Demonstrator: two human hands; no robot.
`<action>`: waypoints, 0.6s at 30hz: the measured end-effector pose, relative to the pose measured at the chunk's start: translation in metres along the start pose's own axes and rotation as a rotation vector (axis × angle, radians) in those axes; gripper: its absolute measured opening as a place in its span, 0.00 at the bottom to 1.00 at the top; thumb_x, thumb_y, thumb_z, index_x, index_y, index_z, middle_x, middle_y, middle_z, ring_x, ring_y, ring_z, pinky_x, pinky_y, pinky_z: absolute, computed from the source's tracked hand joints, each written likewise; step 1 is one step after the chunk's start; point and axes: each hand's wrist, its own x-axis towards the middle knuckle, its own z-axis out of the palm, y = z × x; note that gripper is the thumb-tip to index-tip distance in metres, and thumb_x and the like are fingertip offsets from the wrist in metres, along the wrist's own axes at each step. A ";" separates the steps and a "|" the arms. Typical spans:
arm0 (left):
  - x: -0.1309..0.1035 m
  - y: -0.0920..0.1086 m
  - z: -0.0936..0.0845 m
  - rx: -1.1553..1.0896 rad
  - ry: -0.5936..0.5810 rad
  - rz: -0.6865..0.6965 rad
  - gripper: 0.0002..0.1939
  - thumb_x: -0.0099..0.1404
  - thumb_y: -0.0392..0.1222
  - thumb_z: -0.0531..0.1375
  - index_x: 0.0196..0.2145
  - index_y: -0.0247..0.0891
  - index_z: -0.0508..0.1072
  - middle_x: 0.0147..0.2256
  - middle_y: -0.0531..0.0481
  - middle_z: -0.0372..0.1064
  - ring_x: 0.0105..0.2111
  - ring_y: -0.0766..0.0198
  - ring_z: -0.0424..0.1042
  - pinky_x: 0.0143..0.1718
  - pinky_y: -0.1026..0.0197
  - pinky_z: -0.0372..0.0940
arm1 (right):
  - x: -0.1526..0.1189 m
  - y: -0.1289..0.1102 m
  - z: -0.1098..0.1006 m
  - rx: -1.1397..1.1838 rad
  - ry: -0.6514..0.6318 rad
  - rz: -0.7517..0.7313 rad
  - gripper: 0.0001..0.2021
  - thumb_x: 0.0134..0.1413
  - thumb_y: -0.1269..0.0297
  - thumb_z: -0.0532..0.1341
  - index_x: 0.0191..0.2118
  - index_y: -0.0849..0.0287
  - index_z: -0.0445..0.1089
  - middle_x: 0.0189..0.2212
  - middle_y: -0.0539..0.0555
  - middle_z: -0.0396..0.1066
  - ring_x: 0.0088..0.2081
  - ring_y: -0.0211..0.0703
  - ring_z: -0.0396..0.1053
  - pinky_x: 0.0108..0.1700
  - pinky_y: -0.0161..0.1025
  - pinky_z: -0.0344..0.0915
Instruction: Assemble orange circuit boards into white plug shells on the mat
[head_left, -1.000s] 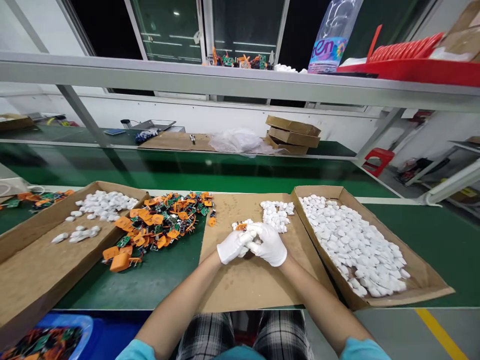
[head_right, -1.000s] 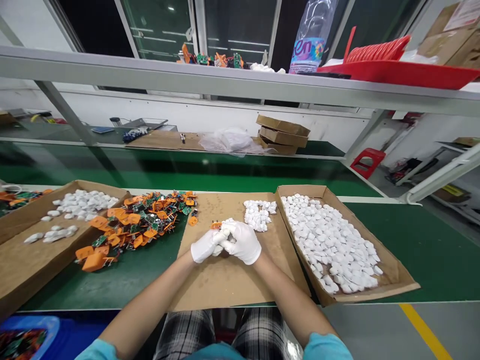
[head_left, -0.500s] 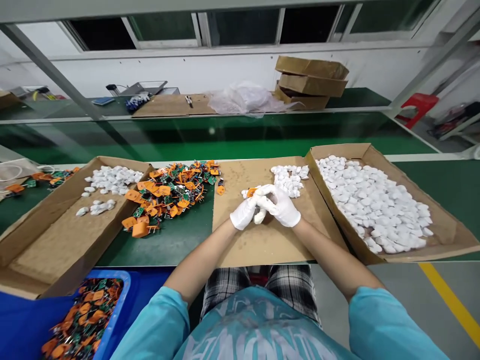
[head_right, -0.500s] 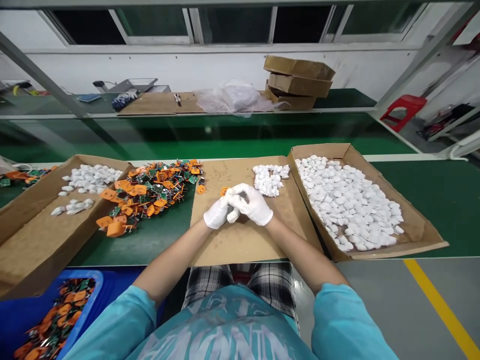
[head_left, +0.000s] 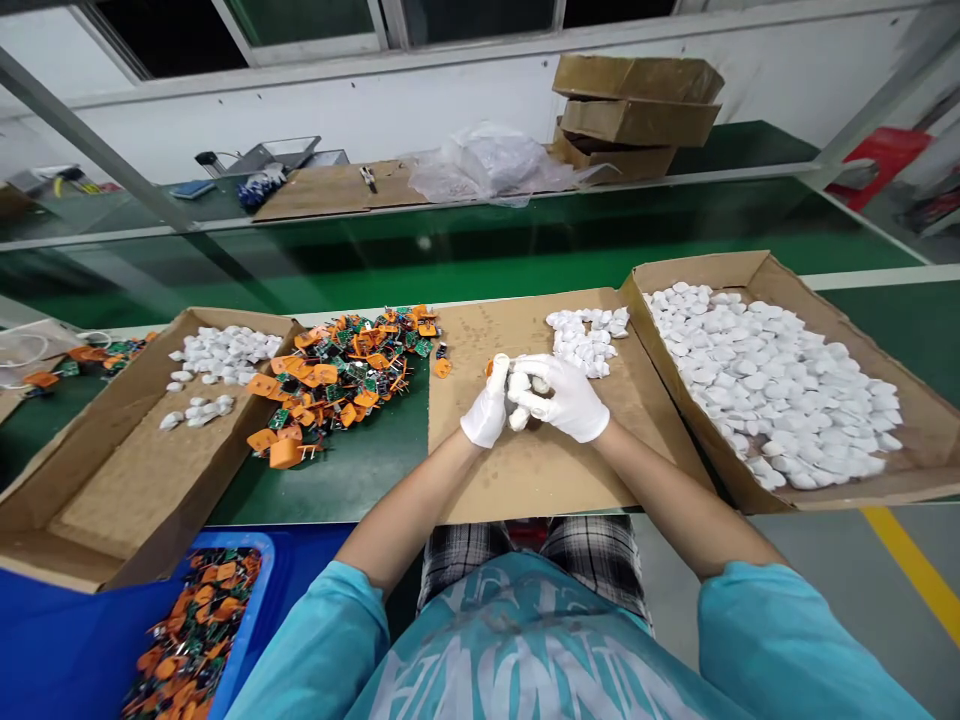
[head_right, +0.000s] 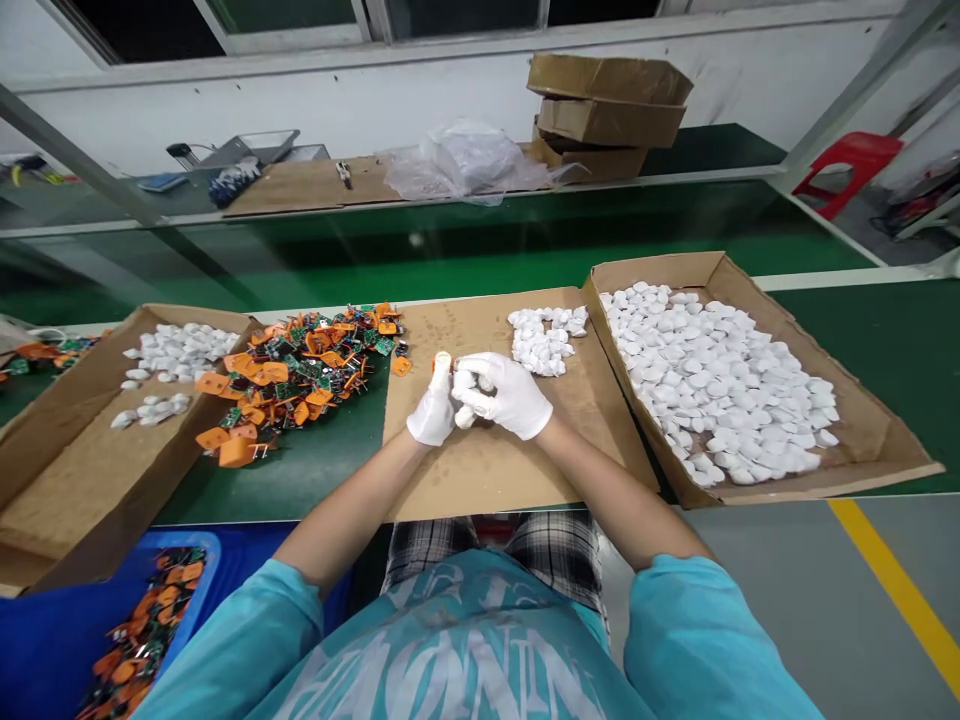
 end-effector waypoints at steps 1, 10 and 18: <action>0.000 0.000 0.000 -0.002 0.014 0.021 0.33 0.60 0.73 0.42 0.22 0.39 0.62 0.12 0.57 0.53 0.13 0.71 0.52 0.17 0.64 0.50 | 0.000 0.000 0.000 -0.025 0.020 -0.027 0.09 0.56 0.61 0.59 0.42 0.54 0.71 0.37 0.54 0.73 0.35 0.44 0.71 0.40 0.43 0.71; 0.004 0.001 0.000 -0.129 0.025 0.177 0.19 0.57 0.56 0.55 0.23 0.40 0.55 0.20 0.56 0.54 0.19 0.70 0.54 0.21 0.63 0.54 | -0.006 -0.003 0.008 -0.145 0.315 -0.119 0.11 0.55 0.66 0.61 0.45 0.52 0.70 0.51 0.56 0.71 0.51 0.49 0.71 0.52 0.50 0.70; -0.001 0.003 -0.002 0.071 0.109 0.196 0.20 0.50 0.57 0.60 0.23 0.40 0.58 0.21 0.57 0.58 0.22 0.70 0.56 0.25 0.63 0.55 | 0.000 -0.004 0.002 -0.062 0.178 -0.196 0.20 0.52 0.67 0.60 0.53 0.53 0.66 0.51 0.57 0.71 0.54 0.51 0.69 0.55 0.53 0.68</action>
